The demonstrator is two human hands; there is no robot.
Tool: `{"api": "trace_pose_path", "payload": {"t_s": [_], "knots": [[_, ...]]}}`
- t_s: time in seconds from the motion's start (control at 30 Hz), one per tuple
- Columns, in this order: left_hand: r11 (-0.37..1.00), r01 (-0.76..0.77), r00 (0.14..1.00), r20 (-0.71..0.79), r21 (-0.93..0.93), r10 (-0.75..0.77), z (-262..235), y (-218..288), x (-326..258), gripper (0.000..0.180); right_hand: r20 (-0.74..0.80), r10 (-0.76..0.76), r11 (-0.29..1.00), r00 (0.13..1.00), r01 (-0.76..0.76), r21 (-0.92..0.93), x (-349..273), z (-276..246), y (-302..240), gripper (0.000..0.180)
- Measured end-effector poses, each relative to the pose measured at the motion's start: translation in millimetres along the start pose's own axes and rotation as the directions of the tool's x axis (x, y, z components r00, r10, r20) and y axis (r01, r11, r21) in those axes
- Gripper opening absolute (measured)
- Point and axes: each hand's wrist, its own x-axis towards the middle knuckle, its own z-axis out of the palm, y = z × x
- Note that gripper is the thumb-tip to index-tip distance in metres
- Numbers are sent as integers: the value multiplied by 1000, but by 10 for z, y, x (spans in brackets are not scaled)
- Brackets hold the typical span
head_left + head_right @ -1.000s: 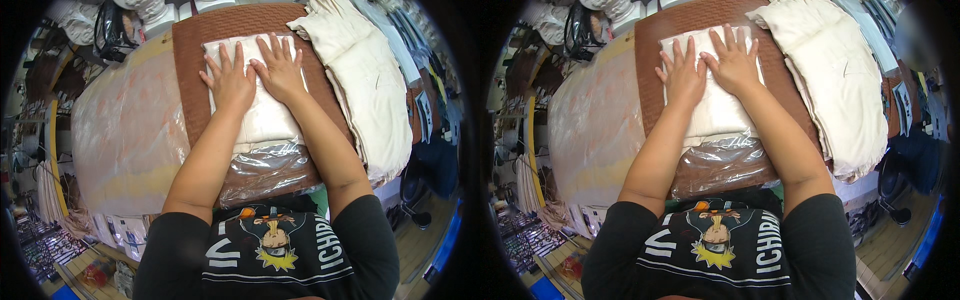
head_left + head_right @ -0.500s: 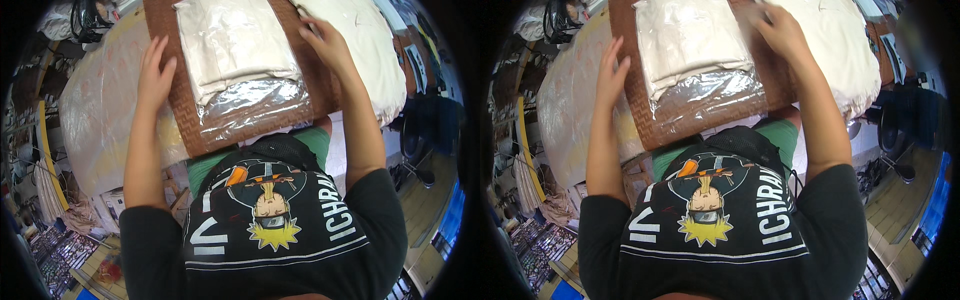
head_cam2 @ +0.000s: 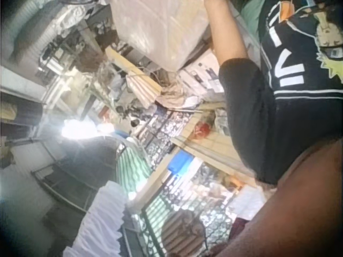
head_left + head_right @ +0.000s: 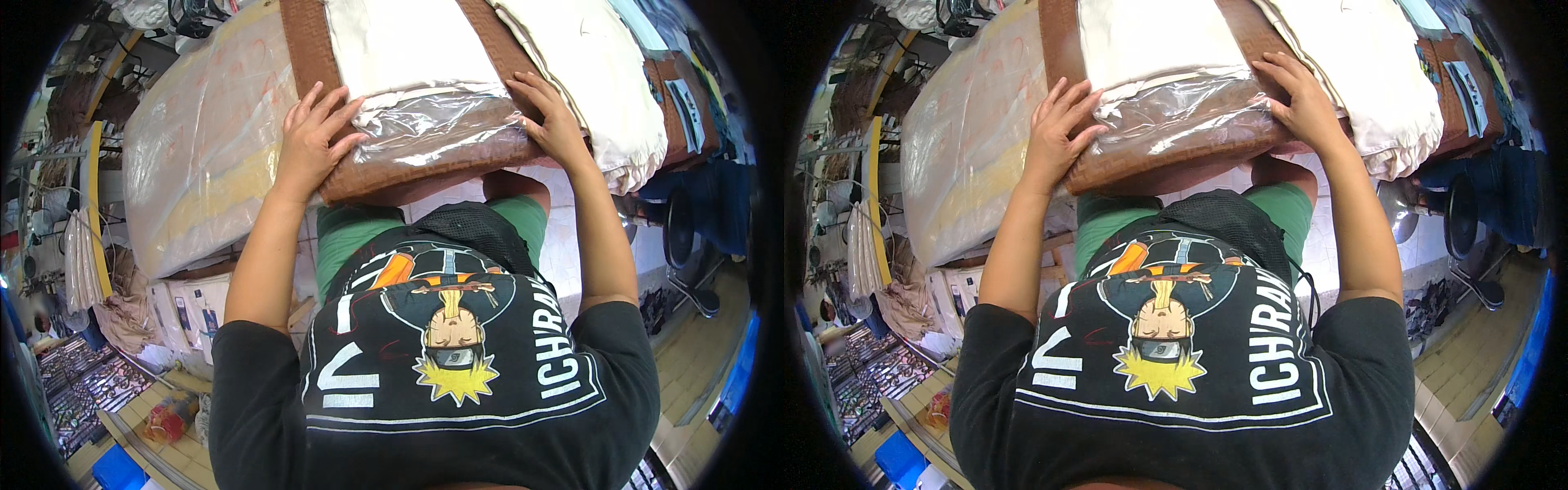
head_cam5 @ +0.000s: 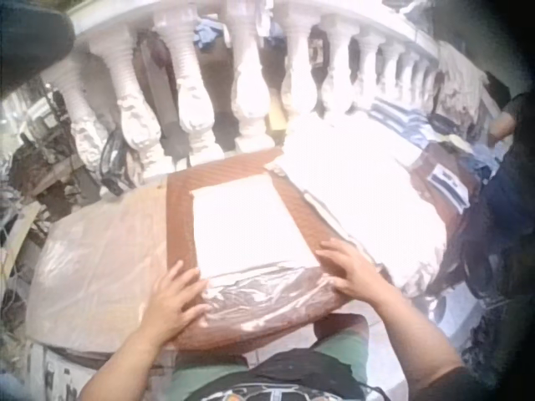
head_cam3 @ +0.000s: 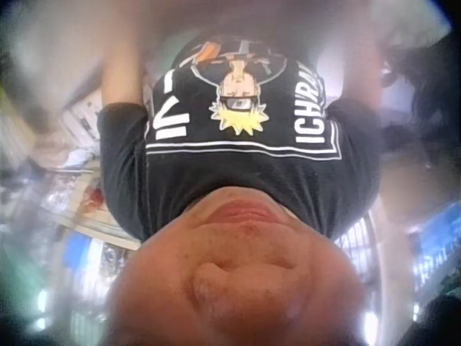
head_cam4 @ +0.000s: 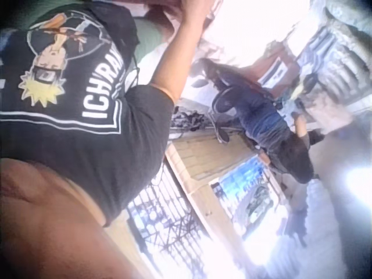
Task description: The person takes a beige shirt from a stack, spreads it out on a work surface, uses snips to trim loose threads, inserts a cardboard sheet, and folds the shirt into a compact shape.
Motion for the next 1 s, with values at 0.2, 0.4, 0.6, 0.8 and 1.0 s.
{"api": "trace_pose_path", "payload": {"t_s": [0.2, 0.4, 0.6, 0.8, 1.0], "knots": [[990, -127, 990, 55, -54, 130, -86, 125, -63, 42, -48, 13, 997, 999, -9, 73, -41, -2, -235, 50], [977, -122, 985, 101, -177, 142, -125, 184, -144, 42, -54, -68, 995, 996, 72, 67, -10, 40, -190, 29], [972, -152, 979, 108, -181, 173, -149, 285, -318, 52, -5, -50, 989, 999, 51, 138, -54, 9, -189, 25], [974, -148, 979, 117, -171, 169, -173, 360, -418, 49, -22, -47, 989, 999, 50, 141, -104, 2, -220, 23], [986, -49, 999, 1, -161, 50, -162, 234, -234, 52, -96, -47, 962, 994, 71, 264, 82, -85, -237, 16]]}}
